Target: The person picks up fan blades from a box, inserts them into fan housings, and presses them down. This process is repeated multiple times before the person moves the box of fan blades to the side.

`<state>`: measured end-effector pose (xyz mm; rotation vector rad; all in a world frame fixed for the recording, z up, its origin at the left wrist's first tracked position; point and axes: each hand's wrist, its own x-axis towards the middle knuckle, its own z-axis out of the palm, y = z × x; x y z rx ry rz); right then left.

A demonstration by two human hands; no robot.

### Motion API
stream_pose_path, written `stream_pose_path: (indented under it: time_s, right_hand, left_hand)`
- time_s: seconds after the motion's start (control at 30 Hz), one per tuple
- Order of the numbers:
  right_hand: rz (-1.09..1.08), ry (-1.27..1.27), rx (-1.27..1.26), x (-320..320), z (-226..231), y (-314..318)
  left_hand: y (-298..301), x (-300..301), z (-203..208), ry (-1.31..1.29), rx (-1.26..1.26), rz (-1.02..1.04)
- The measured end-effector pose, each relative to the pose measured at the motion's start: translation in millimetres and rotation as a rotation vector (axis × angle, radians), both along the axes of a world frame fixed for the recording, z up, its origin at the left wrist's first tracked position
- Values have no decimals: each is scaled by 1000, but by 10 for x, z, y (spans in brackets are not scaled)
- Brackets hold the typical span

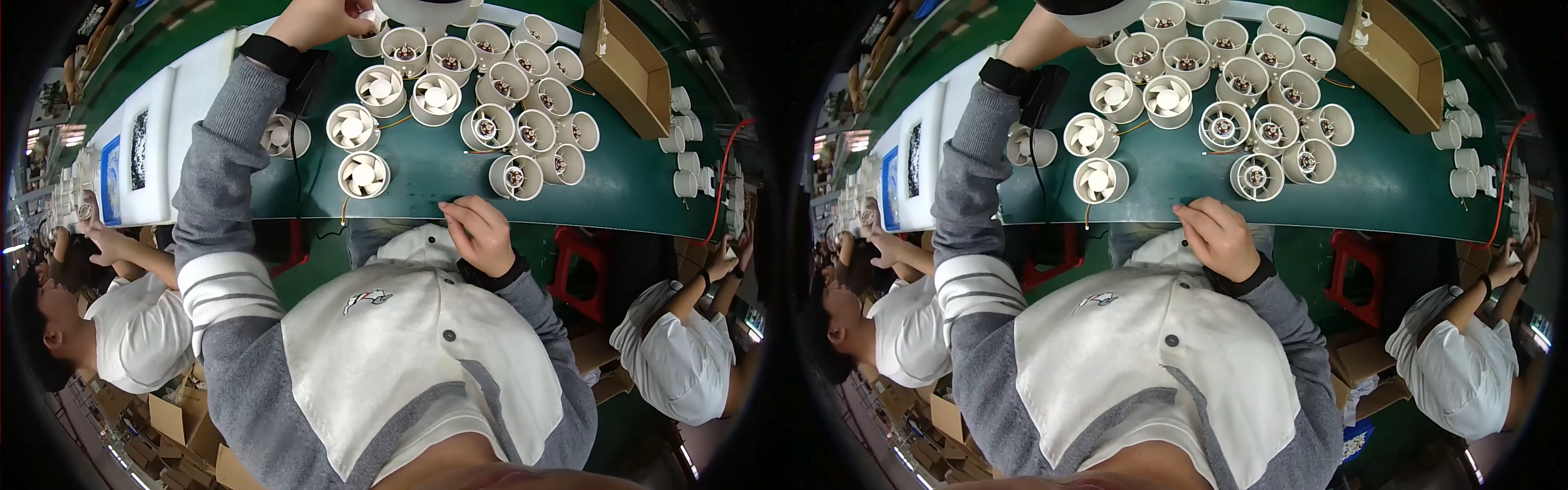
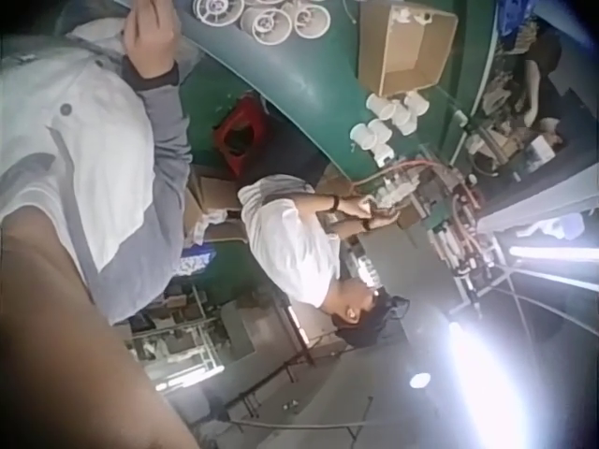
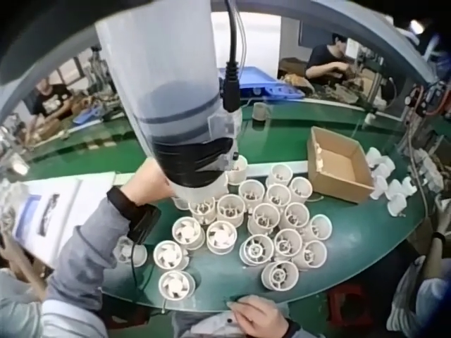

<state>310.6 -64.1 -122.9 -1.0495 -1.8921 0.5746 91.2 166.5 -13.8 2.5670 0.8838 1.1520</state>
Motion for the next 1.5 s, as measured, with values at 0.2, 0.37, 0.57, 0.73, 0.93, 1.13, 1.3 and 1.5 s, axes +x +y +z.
stream_pose_path:
  time_s: [0.2, 0.37, 0.57, 0.73, 0.93, 1.13, 1.3, 1.5]
  right_hand:
    - [112, -60, 48, 88, 15, -33]
    - [245, -83, 169, 107, 181, -43]
    - [348, -58, 279, 245, 381, -24]
    - [348, -77, 306, 397, 465, 0]
    - [239, -177, 379, 916, 1046, 210]
    - [-231, -560, 34, 2046, 1395, 1493]
    - [103, -606, 44, 3060, 773, 3001]
    - [-107, -754, 0, 3051, 372, 3485]
  left_hand:
    - [230, -167, -70, 516, -291, 163]
    - [320, -136, -110, 509, -296, 130]
    - [489, -372, -292, 537, -251, 102]
    - [492, -266, -472, 552, -212, 66]
    - [579, -441, -678, 555, -149, 33]
    - [412, -4, -470, 705, -64, 190]
    - [338, -148, -513, 446, -76, 128]
    - [-243, -230, 64, 359, -176, 339]
